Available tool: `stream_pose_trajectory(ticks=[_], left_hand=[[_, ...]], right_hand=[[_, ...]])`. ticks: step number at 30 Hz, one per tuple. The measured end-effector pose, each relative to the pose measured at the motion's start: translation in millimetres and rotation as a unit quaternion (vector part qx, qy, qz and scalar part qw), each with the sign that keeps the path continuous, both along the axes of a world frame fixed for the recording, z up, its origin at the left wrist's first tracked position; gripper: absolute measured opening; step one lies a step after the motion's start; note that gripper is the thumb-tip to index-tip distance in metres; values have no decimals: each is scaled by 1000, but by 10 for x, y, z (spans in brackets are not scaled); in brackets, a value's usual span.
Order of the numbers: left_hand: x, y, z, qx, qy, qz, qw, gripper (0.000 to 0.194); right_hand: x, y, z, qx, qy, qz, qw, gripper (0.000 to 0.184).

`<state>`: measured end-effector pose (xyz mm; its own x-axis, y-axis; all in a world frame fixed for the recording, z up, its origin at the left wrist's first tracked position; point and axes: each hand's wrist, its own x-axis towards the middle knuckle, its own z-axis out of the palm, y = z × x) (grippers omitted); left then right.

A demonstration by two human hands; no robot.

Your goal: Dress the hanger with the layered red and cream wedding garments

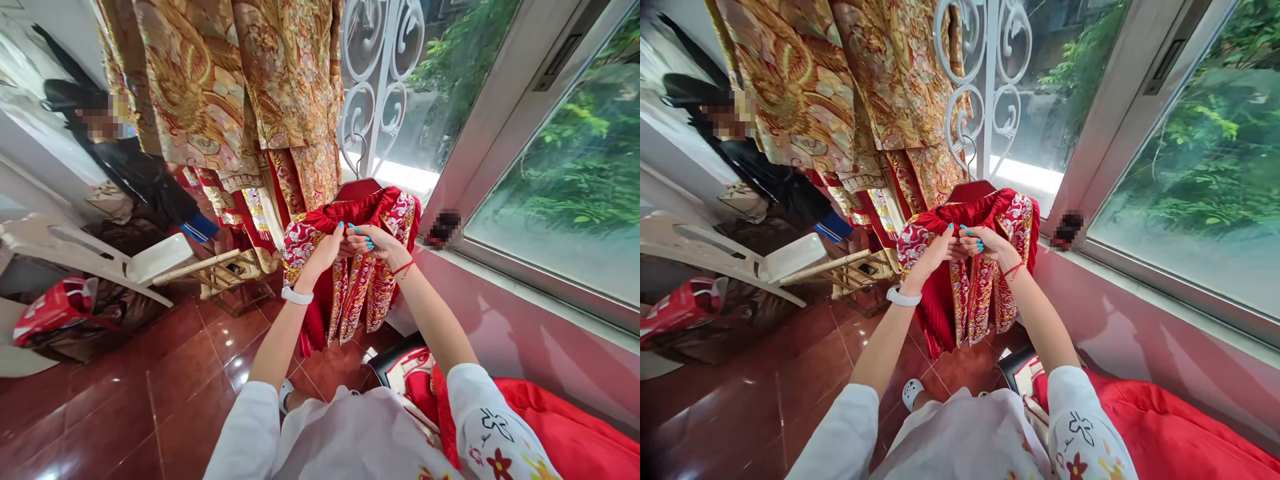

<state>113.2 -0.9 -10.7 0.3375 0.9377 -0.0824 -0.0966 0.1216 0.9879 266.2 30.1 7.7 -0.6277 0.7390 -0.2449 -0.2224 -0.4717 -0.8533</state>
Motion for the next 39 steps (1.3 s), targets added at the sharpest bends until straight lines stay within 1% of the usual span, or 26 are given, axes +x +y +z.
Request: stream_pose_trajectory(ticks=[2,4,5,7,10,12,14,15,17,18,19,20,21,22,23,24,25,26,28,29,31,33,34,37,38,39], left_hand=[[15,66,31,-53,-38,-69,996,47],[56,102,37,-99,-108,-106,983,49],[82,119,34,-120,-141,-114,976,49],[137,165,25,-152,-169,-120,966,44],[201,259,21,-164,-143,-115,969,31],[227,315,34,-155,-127,-92,975,24],[241,351,57,-145,-137,-56,978,20],[244,361,73,-143,-153,-46,977,19],[243,371,107,-151,-195,-53,968,23],[242,370,125,-155,-214,-64,962,25],[241,366,142,-157,-226,-75,959,27],[240,359,156,-156,-230,-86,957,27],[241,346,169,-152,-229,-91,957,27],[242,329,178,-146,-223,-94,959,27],[244,306,183,-139,-214,-98,962,27],[244,279,185,-132,-203,-104,965,27],[243,248,182,-123,-193,-109,967,27],[238,216,176,-113,-187,-113,969,26],[217,154,155,-93,-184,-119,971,22],[201,127,145,-88,-185,-120,971,20],[158,86,138,-87,-188,-115,972,22],[103,65,161,-91,-185,-101,973,25],[72,61,188,-91,-182,-93,975,27],[-5,59,314,-83,-166,-84,979,27],[-18,59,359,-77,-161,-88,980,26],[-22,58,399,-72,-158,-94,980,24]], right_hand=[[-31,-31,-12,8,-14,-10,1000,39],[-79,-83,-23,21,-25,-19,999,40],[-99,-113,-29,32,-29,-26,999,40],[-117,-171,-43,66,-43,-53,995,38],[-93,-237,-83,120,-94,-83,985,33],[-62,-289,-127,149,-138,-71,977,33],[-19,-382,-179,201,-188,-45,960,32],[14,-448,-202,241,-213,-36,946,31],[127,-598,-236,331,-257,-38,907,21],[213,-666,-246,368,-270,-54,888,15],[320,-714,-251,393,-279,-87,872,12],[445,-733,-254,404,-287,-139,857,13],[582,-717,-258,402,-296,-209,841,17],[723,-665,-266,392,-307,-290,817,20],[858,-579,-280,378,-317,-370,787,23],[976,-469,-302,363,-325,-437,756,25],[1070,-348,-333,351,-331,-482,731,26],[1132,-228,-372,343,-336,-504,718,26],[1168,-44,-459,345,-347,-510,708,21],[1155,5,-498,350,-354,-508,702,18],[1128,18,-535,361,-365,-508,692,16],[1177,-24,-473,373,-369,-515,677,15],[1244,-35,-396,382,-370,-521,668,14],[1553,67,-26,416,-380,-536,628,12],[1654,147,107,423,-382,-532,626,12],[1738,238,219,427,-384,-518,634,13]])
